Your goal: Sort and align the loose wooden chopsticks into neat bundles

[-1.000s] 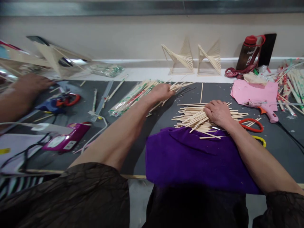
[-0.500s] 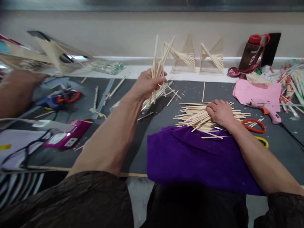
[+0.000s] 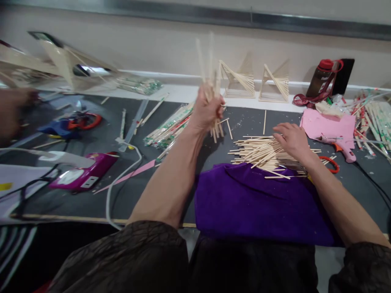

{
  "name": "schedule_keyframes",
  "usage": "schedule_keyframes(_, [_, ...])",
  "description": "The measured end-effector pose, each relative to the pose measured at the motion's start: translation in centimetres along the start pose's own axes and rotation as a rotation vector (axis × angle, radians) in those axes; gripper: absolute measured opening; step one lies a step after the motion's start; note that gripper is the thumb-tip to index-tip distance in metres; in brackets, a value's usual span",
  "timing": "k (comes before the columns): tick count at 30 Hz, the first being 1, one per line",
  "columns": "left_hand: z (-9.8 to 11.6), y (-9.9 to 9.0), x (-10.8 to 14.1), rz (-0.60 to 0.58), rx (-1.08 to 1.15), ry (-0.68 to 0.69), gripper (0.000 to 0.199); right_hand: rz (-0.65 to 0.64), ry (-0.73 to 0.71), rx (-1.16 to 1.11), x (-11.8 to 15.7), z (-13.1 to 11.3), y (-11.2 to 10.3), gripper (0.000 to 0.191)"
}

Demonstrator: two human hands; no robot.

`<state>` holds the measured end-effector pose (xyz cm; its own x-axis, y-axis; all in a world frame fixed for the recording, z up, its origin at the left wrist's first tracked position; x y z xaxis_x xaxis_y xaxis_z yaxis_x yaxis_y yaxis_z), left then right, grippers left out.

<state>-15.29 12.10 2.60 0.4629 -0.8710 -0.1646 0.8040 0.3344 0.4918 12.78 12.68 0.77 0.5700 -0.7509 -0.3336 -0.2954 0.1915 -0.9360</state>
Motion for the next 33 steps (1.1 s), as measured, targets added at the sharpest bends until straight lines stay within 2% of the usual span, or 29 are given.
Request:
schedule_keyframes(2, [1.4,-0.6,0.5,0.095,0.066,0.033,0.034,-0.064,0.054,0.001,-1.9,0.1,-0.8,0.036])
schedule_keyframes(4, [1.9,-1.3,1.1,0.134,0.101,0.012,0.029,-0.217,0.158,0.038,-4.3,-0.1,-0.4,0.036])
schedule_keyframes(8, [0.6,-2.5,2.6,0.113,0.202,-0.154,0.024,-0.471,0.355,0.133,-8.7,-1.3,2.4,0.038])
schedule_keyframes(11, [-0.7,-2.9,4.0,0.084,0.276,-0.247,0.021,-0.525,0.383,0.186,-10.7,-2.0,4.4,0.028])
schedule_keyframes(13, [-1.4,-3.1,4.6,0.091,0.258,-0.270,0.019,-0.513,0.375,0.139,-11.6,-2.6,5.0,0.020])
schedule_keyframes(15, [-2.1,-3.2,4.9,0.110,0.224,-0.271,0.017,-0.475,0.351,-0.025,-12.2,-3.8,4.9,0.018])
schedule_keyframes(18, [-3.2,-3.3,4.9,0.146,0.208,-0.281,0.019,-0.423,0.200,-0.347,-12.3,-7.8,4.0,0.017])
schedule_keyframes(21, [-4.0,-3.4,4.7,0.160,0.195,-0.316,0.025,-0.521,0.041,-0.479,-11.2,-12.2,3.8,0.013])
schedule_keyframes(23, [-4.2,-3.7,4.7,0.152,0.170,-0.343,0.029,-0.625,-0.029,-0.580,-10.5,-13.7,4.1,0.014])
schedule_keyframes(25, [-4.0,-4.0,4.7,0.135,0.176,-0.351,0.029,-0.647,-0.045,-0.602,-10.7,-13.3,4.7,0.019])
schedule_keyframes(27, [-3.6,-4.3,4.6,0.121,0.211,-0.332,0.026,-0.513,-0.041,-0.474,-11.6,-11.3,5.0,0.023])
schedule_keyframes(28, [-3.4,-4.5,4.5,0.119,0.229,-0.313,0.023,-0.426,-0.037,-0.343,-12.1,-10.0,5.1,0.022])
schedule_keyframes(29, [-3.1,-4.7,4.4,0.122,0.244,-0.291,0.021,-0.402,-0.056,-0.203,-12.4,-8.9,5.3,0.021])
schedule_keyframes(33, [-2.4,-5.4,4.1,0.153,0.293,-0.205,0.018,-0.520,-0.254,0.231,-11.1,-7.0,5.9,0.026])
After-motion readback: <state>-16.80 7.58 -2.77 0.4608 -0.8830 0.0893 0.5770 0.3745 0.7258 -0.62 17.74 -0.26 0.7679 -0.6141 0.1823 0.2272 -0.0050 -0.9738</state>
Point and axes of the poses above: each hand's wrist, its own x-axis away from the middle knuckle, its own y-axis out of the palm, z = x × y, the point moved 4 cm from there along -x, towards the middle knuckle, and after that the axes turned 7 degrees about x, right-handed, at the moved point
